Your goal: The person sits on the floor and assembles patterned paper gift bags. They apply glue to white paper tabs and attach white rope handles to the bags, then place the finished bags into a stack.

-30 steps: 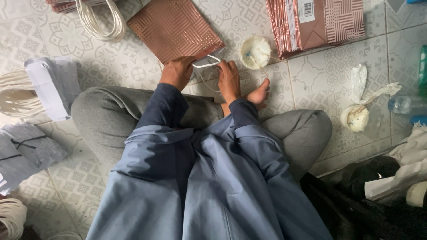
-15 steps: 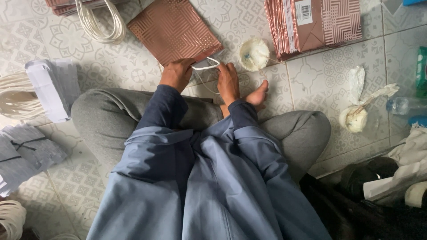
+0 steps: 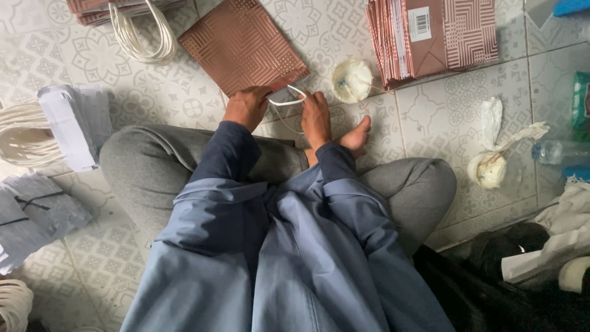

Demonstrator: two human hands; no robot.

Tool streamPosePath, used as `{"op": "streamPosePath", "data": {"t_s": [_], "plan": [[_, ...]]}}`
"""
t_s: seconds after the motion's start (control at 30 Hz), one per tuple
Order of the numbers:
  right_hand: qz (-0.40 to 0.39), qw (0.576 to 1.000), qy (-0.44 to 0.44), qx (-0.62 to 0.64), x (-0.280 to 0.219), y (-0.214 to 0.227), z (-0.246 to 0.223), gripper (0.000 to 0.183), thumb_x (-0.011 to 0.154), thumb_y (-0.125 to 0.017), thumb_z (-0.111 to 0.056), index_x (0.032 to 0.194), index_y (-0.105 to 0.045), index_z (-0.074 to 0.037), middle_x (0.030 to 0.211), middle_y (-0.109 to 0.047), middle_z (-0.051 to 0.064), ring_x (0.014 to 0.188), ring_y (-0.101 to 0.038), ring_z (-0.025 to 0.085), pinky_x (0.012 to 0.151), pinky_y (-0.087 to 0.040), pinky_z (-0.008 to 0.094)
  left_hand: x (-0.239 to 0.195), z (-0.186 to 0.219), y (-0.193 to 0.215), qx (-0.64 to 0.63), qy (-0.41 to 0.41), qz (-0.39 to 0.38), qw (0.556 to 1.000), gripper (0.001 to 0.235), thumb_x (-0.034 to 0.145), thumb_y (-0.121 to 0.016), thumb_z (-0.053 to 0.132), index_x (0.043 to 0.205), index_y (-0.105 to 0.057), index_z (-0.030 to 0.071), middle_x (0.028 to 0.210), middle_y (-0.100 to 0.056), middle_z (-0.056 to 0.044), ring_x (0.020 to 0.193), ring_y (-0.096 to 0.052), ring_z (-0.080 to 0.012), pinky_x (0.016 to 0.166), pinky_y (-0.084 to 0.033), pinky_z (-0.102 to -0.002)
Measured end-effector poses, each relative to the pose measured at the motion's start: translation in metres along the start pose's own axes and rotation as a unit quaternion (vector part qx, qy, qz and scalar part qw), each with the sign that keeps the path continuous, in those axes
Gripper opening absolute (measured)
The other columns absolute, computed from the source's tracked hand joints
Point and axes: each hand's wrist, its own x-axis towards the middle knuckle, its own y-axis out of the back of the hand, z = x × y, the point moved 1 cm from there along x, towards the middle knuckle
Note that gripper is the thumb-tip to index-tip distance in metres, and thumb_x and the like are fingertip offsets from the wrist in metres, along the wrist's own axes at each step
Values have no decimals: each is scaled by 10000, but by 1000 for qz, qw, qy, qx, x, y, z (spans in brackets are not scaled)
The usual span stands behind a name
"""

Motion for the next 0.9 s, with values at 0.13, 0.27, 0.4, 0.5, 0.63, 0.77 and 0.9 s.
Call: {"op": "streamPosePath", "data": {"t_s": [0.13, 0.27, 0.4, 0.5, 0.63, 0.77, 0.9], "plan": [[-4, 1000, -10, 0, -1, -3, 2, 147, 1034, -497, -34, 1124, -599, -88, 902, -474, 112, 843, -578, 454, 726, -572, 449, -1, 4, 6, 4, -2, -1, 1000, 299, 946, -674, 192, 1238, -716, 235, 1099, -753, -30, 994, -747, -297, 792, -638, -463], [-7, 1000, -13, -8, 0, 2, -4, 148, 1029, -509, -18, 1126, -601, -81, 905, -492, 120, 849, -598, 453, 725, -585, 459, -1, 4, 5, -1, 2, -9, 1000, 307, 944, -679, 196, 1247, -713, 232, 1104, -748, -28, 984, -750, -293, 783, -635, -456], [3, 1000, -5, 27, 0, 7, -13, 143, 1036, -500, 6, 1134, -596, -34, 870, -437, 177, 820, -498, 548, 693, -584, 494, -2, 3, 8, -21, -4, -8, 1000, 303, 950, -672, 178, 1248, -714, 215, 1100, -745, -51, 985, -746, -318, 774, -635, -468], [-6, 1000, -1, 18, 1, 6, -11, 144, 1039, -504, -9, 1145, -593, -50, 886, -459, 161, 837, -547, 507, 705, -591, 481, -1, 1, 6, -20, -6, -2, 1000, 303, 942, -682, 183, 1241, -718, 221, 1099, -745, -47, 978, -748, -314, 769, -637, -471], [-2, 1000, -1, 10, 0, 4, -7, 151, 1028, -512, -9, 1132, -605, -66, 880, -465, 125, 839, -576, 469, 701, -600, 446, -1, 6, 10, -6, 3, 0, 1000, 296, 943, -679, 179, 1230, -720, 240, 1097, -753, -29, 983, -751, -288, 780, -638, -450], [-3, 1000, 12, -1, 0, 3, -3, 148, 1034, -514, -21, 1144, -596, -78, 875, -456, 127, 799, -545, 477, 666, -575, 463, -2, 5, 10, -21, -3, 0, 1000, 304, 942, -681, 167, 1240, -719, 216, 1100, -749, -57, 984, -748, -320, 775, -636, -469], [-7, 1000, 17, -2, -1, 2, 0, 137, 1039, -510, -34, 1137, -583, -94, 875, -448, 118, 770, -524, 468, 651, -548, 466, -3, 7, 11, -19, -1, 2, 1000, 309, 939, -681, 147, 1234, -726, 227, 1094, -756, -49, 992, -749, -307, 785, -635, -453]]}}
